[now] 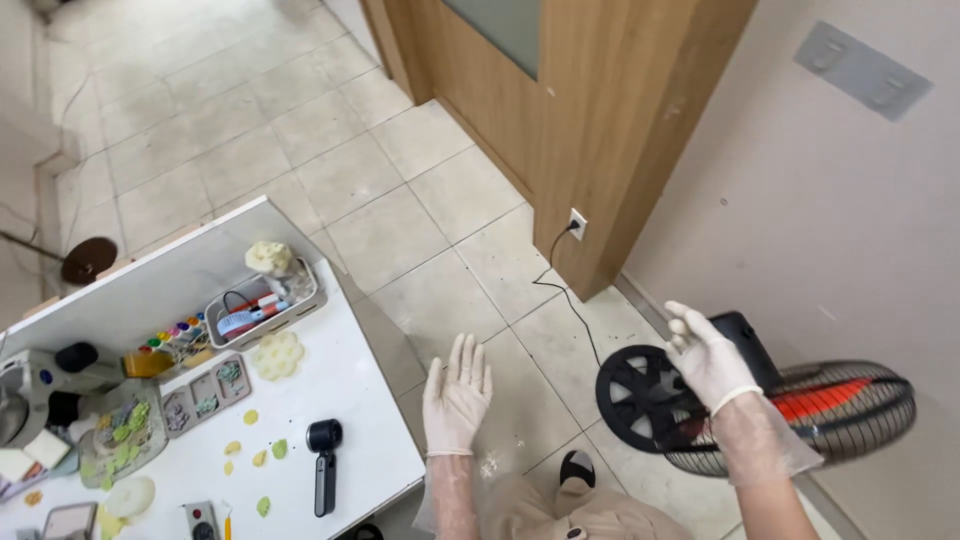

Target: Examining and arranging small flower-shaped decorative candles on display shelves and a workbench.

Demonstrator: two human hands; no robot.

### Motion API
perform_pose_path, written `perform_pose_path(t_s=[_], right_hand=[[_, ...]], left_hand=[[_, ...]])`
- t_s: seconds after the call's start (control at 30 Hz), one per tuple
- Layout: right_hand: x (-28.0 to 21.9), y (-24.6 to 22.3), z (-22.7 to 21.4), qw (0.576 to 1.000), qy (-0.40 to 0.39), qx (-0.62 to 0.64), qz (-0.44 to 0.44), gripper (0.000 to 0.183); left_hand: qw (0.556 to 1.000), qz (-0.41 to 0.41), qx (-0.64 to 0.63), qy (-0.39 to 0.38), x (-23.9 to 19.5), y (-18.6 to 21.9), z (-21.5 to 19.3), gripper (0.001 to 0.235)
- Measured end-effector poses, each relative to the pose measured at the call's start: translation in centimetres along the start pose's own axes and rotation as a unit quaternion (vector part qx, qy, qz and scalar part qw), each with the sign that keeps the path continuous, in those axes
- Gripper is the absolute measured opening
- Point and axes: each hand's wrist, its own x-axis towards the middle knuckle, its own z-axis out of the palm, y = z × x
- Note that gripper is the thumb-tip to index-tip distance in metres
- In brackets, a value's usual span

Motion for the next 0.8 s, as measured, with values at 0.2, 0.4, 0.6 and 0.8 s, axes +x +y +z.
perform_pose_path(t_s=[0.2,0.4,0.6,0.8], right_hand=[[9.7,-3.7,-1.2,0.992,0.082,0.091,0.030,0.027],[18.9,1.3,-0.4,0.967,0.164,0.156,0.120,0.026],[30.8,7.5,10.9,0.946,0.154,0.175,0.226,0.026],[41.6,6.8,32.5,0.960,0.028,0.148,0.234,0.022]], left_hand=[[0.995,-0.031,-0.091,0.021,3.8,-1.0,-2.7,0.054],[0.983,0.062,-0.150,0.089,9.3,5.1,-4.0,0.051],[0.984,0.059,-0.166,0.024,19.7,14.6,-3.7,0.051],[0.984,0.048,-0.155,-0.072,30.7,27.5,5.6,0.051]])
